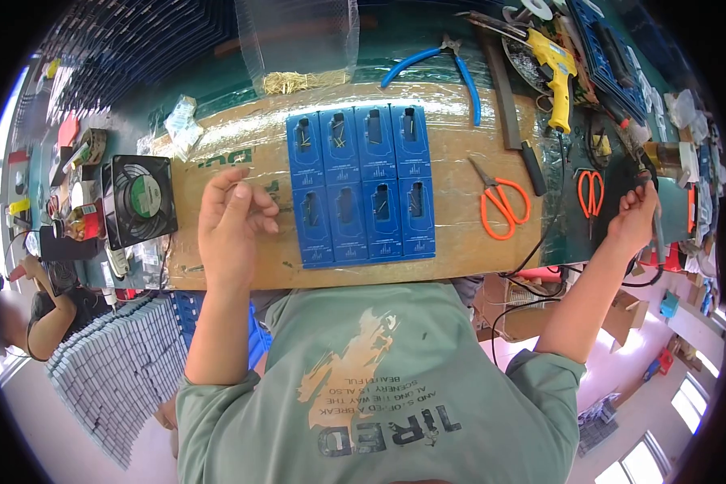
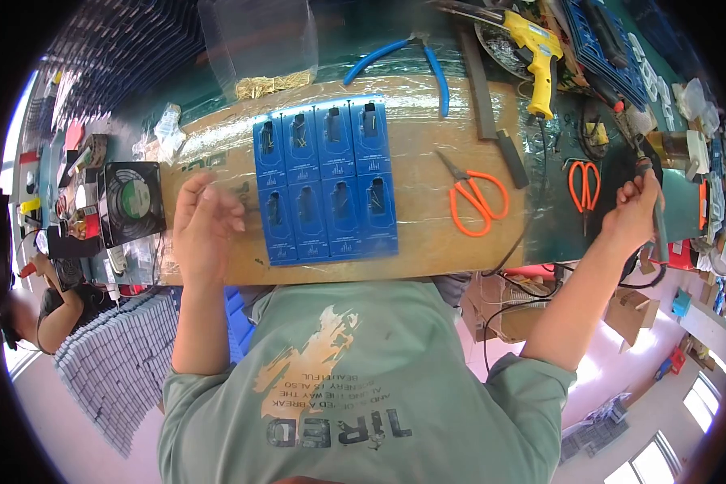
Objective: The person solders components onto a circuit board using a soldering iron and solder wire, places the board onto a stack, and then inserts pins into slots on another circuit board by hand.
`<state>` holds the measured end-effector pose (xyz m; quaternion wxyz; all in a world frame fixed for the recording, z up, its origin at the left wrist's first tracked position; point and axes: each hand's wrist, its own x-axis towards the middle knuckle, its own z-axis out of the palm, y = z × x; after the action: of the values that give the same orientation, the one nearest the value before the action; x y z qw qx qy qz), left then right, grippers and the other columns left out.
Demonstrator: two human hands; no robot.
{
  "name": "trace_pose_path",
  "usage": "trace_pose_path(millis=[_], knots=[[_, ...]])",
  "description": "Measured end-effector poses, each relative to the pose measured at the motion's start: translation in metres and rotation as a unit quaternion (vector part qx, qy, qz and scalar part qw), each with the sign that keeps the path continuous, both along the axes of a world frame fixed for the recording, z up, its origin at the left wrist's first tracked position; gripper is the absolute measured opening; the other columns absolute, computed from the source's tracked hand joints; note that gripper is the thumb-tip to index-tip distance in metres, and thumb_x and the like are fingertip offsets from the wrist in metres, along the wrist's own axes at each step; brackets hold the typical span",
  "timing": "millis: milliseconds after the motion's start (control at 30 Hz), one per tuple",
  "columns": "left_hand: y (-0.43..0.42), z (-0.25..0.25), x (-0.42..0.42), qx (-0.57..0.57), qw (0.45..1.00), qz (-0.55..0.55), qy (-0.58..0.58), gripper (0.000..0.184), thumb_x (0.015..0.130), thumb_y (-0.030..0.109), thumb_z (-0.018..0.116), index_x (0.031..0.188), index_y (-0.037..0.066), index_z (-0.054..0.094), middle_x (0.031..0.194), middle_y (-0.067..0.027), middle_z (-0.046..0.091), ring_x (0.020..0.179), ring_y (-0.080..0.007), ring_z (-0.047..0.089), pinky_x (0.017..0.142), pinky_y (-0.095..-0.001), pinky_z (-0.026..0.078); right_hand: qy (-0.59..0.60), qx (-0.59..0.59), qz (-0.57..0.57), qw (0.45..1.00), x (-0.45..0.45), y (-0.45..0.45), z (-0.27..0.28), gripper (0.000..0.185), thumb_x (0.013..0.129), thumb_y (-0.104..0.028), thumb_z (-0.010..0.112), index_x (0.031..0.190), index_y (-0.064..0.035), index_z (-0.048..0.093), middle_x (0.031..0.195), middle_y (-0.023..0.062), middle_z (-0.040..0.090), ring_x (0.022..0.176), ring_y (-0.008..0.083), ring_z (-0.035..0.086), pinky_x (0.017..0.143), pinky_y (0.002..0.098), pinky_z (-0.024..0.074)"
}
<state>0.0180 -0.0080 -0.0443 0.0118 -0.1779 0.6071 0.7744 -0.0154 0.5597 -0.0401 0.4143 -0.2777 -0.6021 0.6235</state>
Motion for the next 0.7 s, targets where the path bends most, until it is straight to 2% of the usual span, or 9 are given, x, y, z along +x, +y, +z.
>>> trace_pose_path(millis=[67,133,200,233,333,433,533,633,700], knots=[[0.002,0.002,0.001,-0.029,0.999,0.020,0.024,0.025,0.105,0.012,0.052,0.130,0.006,0.051,0.087,-0.0090,0.064,0.074,-0.0160,0.061,0.064,-0.0285,0.051,-0.053,0.064,-0.006,0.997,-0.006,0.000,0.016,0.015,0.095,-0.016,0.070,0.094,-0.0016,0.064,0.077,0.0015,0.057,0.060,0.0079,0.052,0.051,0.0208,0.0382],[0.001,0.000,0.001,-0.052,0.996,0.030,0.063,0.027,0.106,0.012,0.051,0.131,0.006,0.049,0.088,-0.0093,0.064,0.075,-0.0156,0.062,0.064,-0.0279,0.051,-0.076,0.083,0.031,0.993,-0.010,0.006,0.024,0.014,0.094,-0.017,0.073,0.090,-0.0054,0.065,0.076,-0.0012,0.057,0.060,0.0057,0.050,0.050,0.0189,0.0375],[-0.002,-0.005,0.003,-0.048,0.994,0.030,0.097,0.023,0.103,0.009,0.052,0.125,0.001,0.055,0.090,-0.0098,0.064,0.077,-0.0163,0.062,0.064,-0.0300,0.052,-0.096,0.102,0.023,0.990,-0.018,-0.001,0.029,0.014,0.093,-0.018,0.073,0.091,-0.0057,0.065,0.076,-0.0013,0.057,0.060,0.0057,0.050,0.050,0.0188,0.0374],[-0.005,-0.009,0.004,-0.045,0.992,0.030,0.113,0.022,0.102,0.007,0.052,0.121,-0.001,0.058,0.091,-0.0101,0.063,0.079,-0.0167,0.062,0.065,-0.0310,0.053,-0.092,0.088,0.027,0.991,-0.021,0.001,0.027,0.015,0.093,-0.018,0.074,0.092,-0.0060,0.065,0.076,-0.0015,0.057,0.060,0.0057,0.050,0.050,0.0190,0.0372],[-0.019,-0.018,0.006,-0.121,0.982,-0.060,0.130,0.017,0.095,0.001,0.056,0.107,-0.003,0.067,0.091,-0.0102,0.063,0.081,-0.0176,0.062,0.069,-0.0338,0.054,-0.073,0.031,0.050,0.996,-0.022,0.014,0.015,0.016,0.093,-0.020,0.075,0.095,-0.0068,0.066,0.078,-0.0018,0.056,0.062,0.0059,0.049,0.051,0.0197,0.0371],[-0.014,-0.009,0.005,-0.052,0.991,-0.097,0.072,0.016,0.090,-0.002,0.058,0.097,-0.004,0.072,0.088,-0.0096,0.063,0.082,-0.0181,0.061,0.076,-0.0346,0.055,-0.045,-0.046,0.072,0.995,-0.019,0.018,0.002,0.018,0.093,-0.020,0.076,0.100,-0.0062,0.066,0.081,-0.0014,0.056,0.063,0.0067,0.049,0.052,0.0208,0.0371],[-0.015,-0.014,0.001,0.112,0.989,-0.088,0.028,0.021,0.092,0.000,0.058,0.108,-0.005,0.071,0.086,-0.0081,0.063,0.082,-0.0183,0.062,0.079,-0.0333,0.054,-0.046,-0.088,0.072,0.993,-0.012,0.008,-0.005,0.020,0.093,-0.017,0.075,0.106,-0.0041,0.066,0.083,-0.0003,0.056,0.064,0.0077,0.049,0.051,0.0215,0.0360],[-0.005,-0.004,-0.006,0.145,0.987,-0.069,0.016,0.027,0.094,0.003,0.059,0.118,-0.005,0.067,0.085,-0.0070,0.064,0.082,-0.0180,0.063,0.079,-0.0335,0.054,-0.075,-0.097,0.083,0.989,-0.001,-0.009,-0.003,0.020,0.094,-0.016,0.073,0.108,-0.0037,0.065,0.083,0.0001,0.057,0.064,0.0079,0.049,0.052,0.0219,0.0353],[-0.004,-0.008,-0.007,0.035,0.997,-0.062,-0.004,0.030,0.096,0.007,0.060,0.123,-0.005,0.065,0.086,-0.0068,0.065,0.082,-0.0165,0.063,0.076,-0.0321,0.054,-0.107,-0.089,0.082,0.987,0.012,-0.025,-0.001,0.020,0.095,-0.015,0.072,0.109,-0.0032,0.064,0.082,0.0003,0.057,0.063,0.0077,0.049,0.051,0.0219,0.0347]])
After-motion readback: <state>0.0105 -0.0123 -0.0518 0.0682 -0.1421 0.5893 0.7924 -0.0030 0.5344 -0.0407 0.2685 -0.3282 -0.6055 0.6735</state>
